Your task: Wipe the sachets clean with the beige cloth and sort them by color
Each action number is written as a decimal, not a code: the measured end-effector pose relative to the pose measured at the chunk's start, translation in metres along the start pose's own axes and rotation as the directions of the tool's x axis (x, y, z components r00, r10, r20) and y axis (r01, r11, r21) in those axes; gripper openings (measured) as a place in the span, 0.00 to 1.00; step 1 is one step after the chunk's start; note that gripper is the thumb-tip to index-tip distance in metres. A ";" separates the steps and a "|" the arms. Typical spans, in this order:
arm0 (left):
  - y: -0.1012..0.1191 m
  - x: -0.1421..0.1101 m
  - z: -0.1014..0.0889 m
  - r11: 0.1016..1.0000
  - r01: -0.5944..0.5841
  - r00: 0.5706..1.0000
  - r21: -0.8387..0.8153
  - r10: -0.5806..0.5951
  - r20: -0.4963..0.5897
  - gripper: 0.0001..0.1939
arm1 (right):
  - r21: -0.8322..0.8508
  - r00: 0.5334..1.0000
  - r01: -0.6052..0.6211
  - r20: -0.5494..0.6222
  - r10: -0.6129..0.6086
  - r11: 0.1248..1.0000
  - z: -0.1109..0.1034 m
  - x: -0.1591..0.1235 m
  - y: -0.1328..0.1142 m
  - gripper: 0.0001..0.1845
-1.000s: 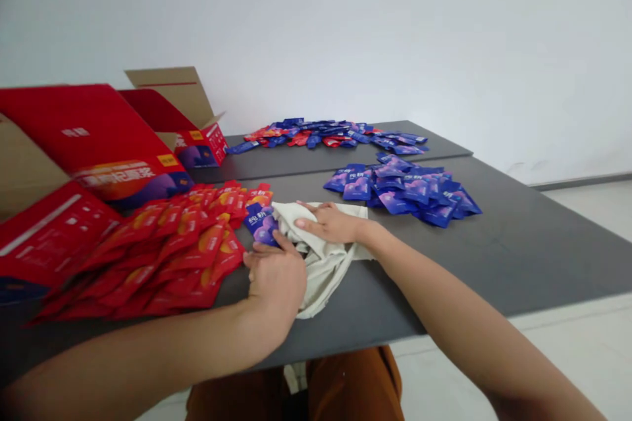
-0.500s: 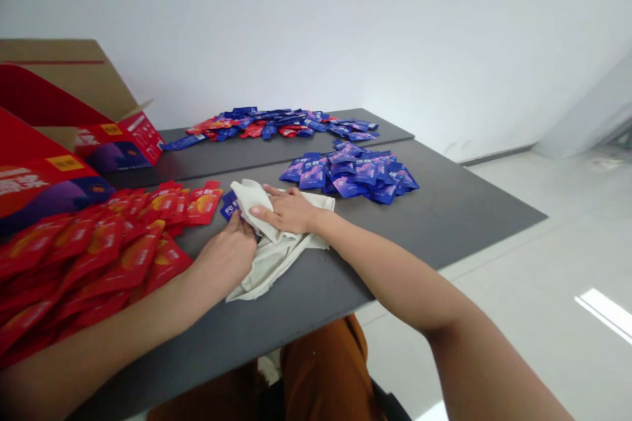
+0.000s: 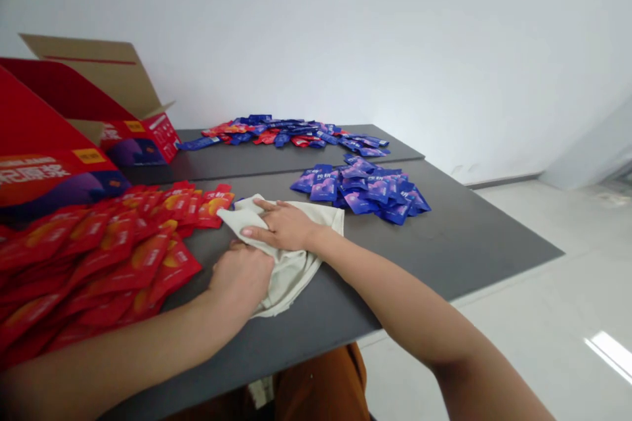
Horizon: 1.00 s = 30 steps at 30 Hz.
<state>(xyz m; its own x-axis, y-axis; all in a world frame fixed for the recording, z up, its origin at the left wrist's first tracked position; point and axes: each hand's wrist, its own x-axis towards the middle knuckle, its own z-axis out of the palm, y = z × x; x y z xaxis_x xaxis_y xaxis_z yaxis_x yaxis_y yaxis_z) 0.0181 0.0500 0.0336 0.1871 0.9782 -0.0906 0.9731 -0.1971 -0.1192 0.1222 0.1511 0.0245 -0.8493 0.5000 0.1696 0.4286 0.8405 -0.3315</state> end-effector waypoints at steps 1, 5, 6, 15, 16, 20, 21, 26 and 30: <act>0.001 0.000 -0.002 1.000 0.002 1.000 0.025 -0.003 0.015 0.20 | -0.004 1.000 -0.004 0.003 0.004 1.000 0.005 0.006 0.002 0.32; 0.007 0.000 -0.006 0.987 0.041 0.999 0.156 -0.042 0.006 0.20 | 0.008 0.993 -0.115 0.019 0.114 0.993 0.012 0.019 0.018 0.37; 0.008 -0.001 -0.005 0.983 0.057 0.998 0.177 -0.056 -0.008 0.20 | 0.019 0.989 -0.144 0.029 0.143 0.989 0.009 0.017 0.023 0.39; 0.004 -0.007 -0.002 0.984 0.034 0.998 0.178 -0.022 -0.067 0.19 | 0.117 0.996 -0.047 0.075 0.038 0.992 -0.024 -0.029 0.013 0.37; 0.005 -0.007 -0.004 0.986 0.036 0.998 0.161 -0.028 -0.049 0.18 | 0.104 0.998 -0.003 0.062 -0.003 0.995 -0.020 -0.027 0.008 0.35; 0.011 -0.003 -0.011 0.991 0.049 0.997 0.127 -0.056 0.048 0.18 | 0.051 1.000 0.024 0.007 -0.024 0.998 -0.002 -0.005 -0.002 0.30; 0.012 -0.001 -0.011 0.991 0.050 0.997 0.127 -0.057 0.049 0.18 | 0.044 1.000 0.013 -0.001 -0.013 0.999 0.002 0.002 0.000 0.30; 0.015 0.005 -0.006 0.985 0.055 0.998 0.161 -0.058 0.011 0.19 | -0.012 0.998 -0.063 -0.026 0.062 0.998 0.011 0.017 0.013 0.33; 0.012 -0.001 -0.007 0.984 0.034 0.999 0.172 -0.036 0.007 0.21 | -0.029 0.991 -0.133 0.017 0.133 0.991 0.005 0.004 0.020 0.35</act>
<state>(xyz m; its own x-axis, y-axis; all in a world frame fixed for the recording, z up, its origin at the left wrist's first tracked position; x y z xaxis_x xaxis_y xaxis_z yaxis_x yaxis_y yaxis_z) 0.0308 0.0468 0.0396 0.1511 0.9841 -0.0930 0.9412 -0.1720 -0.2909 0.1257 0.1688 0.0141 -0.7898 0.6038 0.1080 0.5463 0.7725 -0.3237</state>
